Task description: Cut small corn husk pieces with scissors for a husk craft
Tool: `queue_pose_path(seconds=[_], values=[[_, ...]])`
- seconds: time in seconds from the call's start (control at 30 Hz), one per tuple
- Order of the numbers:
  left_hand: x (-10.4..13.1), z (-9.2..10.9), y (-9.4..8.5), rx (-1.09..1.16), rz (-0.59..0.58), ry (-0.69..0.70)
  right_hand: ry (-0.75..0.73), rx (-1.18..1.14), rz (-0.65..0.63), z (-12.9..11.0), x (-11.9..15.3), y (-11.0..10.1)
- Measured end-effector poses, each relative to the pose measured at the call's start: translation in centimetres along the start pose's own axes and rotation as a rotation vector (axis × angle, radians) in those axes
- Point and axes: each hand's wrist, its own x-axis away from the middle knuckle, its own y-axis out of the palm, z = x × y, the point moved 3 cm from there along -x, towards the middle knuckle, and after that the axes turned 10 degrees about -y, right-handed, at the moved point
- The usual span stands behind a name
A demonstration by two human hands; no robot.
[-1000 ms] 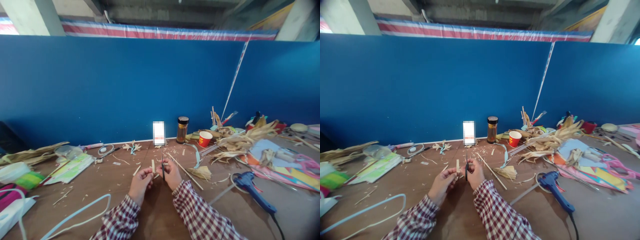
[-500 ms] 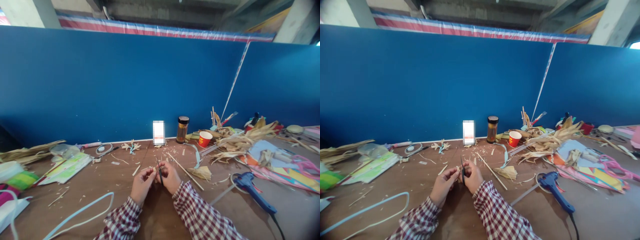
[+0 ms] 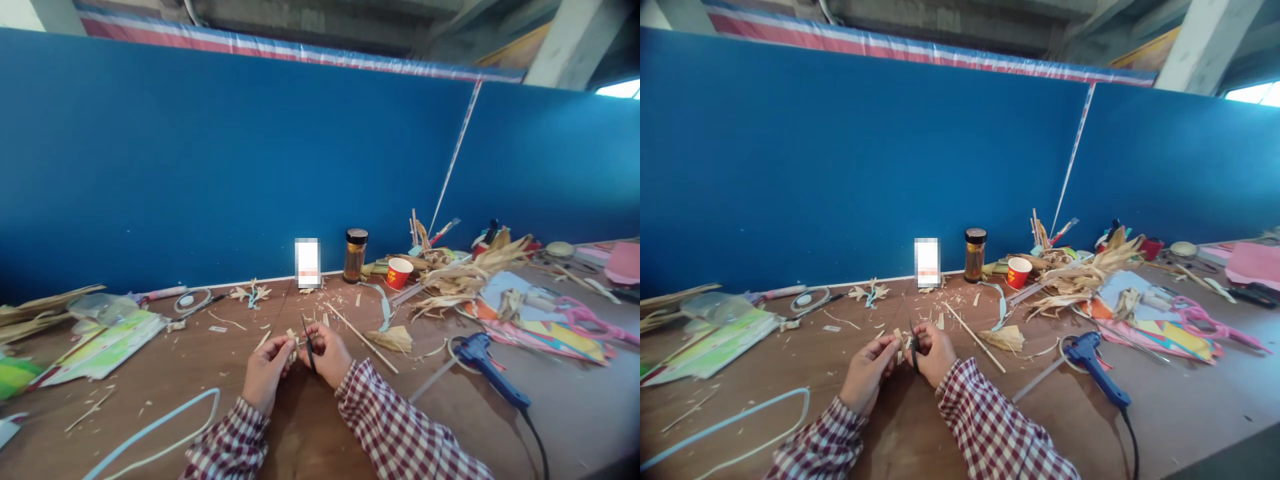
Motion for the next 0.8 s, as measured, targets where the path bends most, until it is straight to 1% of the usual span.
queue_pose_path(seconds=[0.27, 0.5, 0.8], values=[[0.1, -0.4, 0.0, -0.045, -0.014, -0.056, 0.034, -0.024, 0.050, -0.8, -0.1, -0.1], [0.2, -0.3, 0.0, -0.058, -0.012, -0.038, 0.054, -0.029, 0.027, -0.7, 0.1, 0.1], [0.2, -0.1, 0.2, -0.035, -0.036, -0.063, 0.058, -0.005, 0.020, -1.1, 0.2, 0.0]])
